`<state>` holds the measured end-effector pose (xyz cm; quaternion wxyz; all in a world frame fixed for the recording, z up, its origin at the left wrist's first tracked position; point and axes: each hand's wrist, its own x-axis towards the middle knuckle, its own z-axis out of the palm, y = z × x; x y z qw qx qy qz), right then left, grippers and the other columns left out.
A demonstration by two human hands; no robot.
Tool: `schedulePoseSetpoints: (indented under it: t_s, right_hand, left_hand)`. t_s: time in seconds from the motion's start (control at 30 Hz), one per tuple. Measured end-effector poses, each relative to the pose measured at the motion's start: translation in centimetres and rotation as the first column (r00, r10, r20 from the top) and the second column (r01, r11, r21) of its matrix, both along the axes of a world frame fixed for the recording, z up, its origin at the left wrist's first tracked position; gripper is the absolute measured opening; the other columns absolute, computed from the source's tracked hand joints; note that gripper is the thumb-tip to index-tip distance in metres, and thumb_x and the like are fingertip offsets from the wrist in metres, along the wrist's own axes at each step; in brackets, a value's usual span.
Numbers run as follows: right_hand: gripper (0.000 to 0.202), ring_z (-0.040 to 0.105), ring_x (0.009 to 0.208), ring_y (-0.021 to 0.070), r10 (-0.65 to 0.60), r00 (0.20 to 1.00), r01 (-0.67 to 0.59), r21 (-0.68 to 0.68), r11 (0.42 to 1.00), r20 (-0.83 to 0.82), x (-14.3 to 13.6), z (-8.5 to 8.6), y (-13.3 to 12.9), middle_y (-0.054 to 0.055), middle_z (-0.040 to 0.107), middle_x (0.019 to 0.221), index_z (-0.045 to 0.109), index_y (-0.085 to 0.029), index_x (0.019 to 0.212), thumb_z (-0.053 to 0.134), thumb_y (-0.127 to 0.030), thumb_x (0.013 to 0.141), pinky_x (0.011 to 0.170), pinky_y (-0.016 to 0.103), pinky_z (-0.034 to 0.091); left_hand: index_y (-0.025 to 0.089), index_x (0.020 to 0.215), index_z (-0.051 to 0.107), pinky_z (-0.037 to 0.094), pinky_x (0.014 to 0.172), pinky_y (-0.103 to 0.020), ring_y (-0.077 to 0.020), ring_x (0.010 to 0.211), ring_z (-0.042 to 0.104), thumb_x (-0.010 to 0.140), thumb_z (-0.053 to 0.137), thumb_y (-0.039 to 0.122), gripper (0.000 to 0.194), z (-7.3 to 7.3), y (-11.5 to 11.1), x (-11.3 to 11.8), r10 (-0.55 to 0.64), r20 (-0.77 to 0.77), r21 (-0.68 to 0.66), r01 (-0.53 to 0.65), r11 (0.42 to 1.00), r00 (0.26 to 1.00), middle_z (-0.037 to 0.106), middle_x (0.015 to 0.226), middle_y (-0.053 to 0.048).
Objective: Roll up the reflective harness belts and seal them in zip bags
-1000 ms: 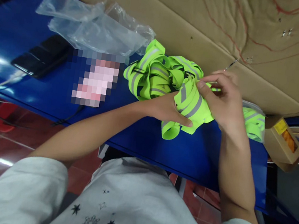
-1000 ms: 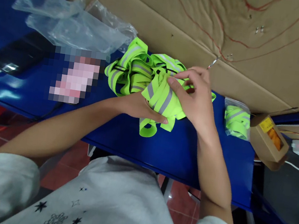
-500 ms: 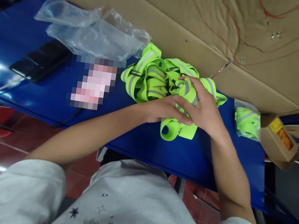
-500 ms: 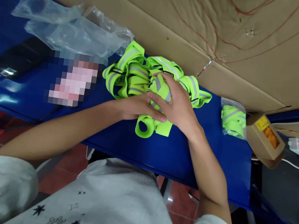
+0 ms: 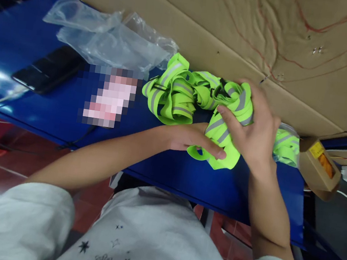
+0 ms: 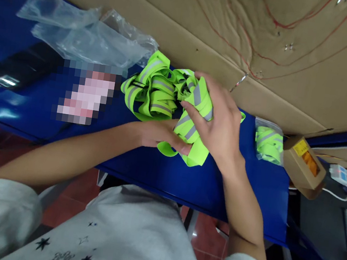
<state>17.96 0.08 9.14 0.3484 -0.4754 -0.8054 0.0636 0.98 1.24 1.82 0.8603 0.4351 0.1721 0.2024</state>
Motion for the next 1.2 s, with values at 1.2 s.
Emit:
schedulePoseSetpoints:
  t_s: [1.2]
  right_hand:
    - [0.038,0.077,0.109,0.0292,-0.099,0.872,-0.087,-0.351,0.932,-0.48,0.7,-0.1,0.3,0.001,0.08,0.107,0.077,-0.031,0.115,0.082,-0.056,0.087,0.095,0.047,0.067]
  left_hand:
    - [0.02,0.099,0.08,0.058,0.094,-0.033,-0.0302,0.105,0.075,0.058,0.1,0.039,0.05,1.4,3.9,-3.6,0.171,-0.117,0.584,-0.072,0.809,0.978,0.079,0.101,-0.004]
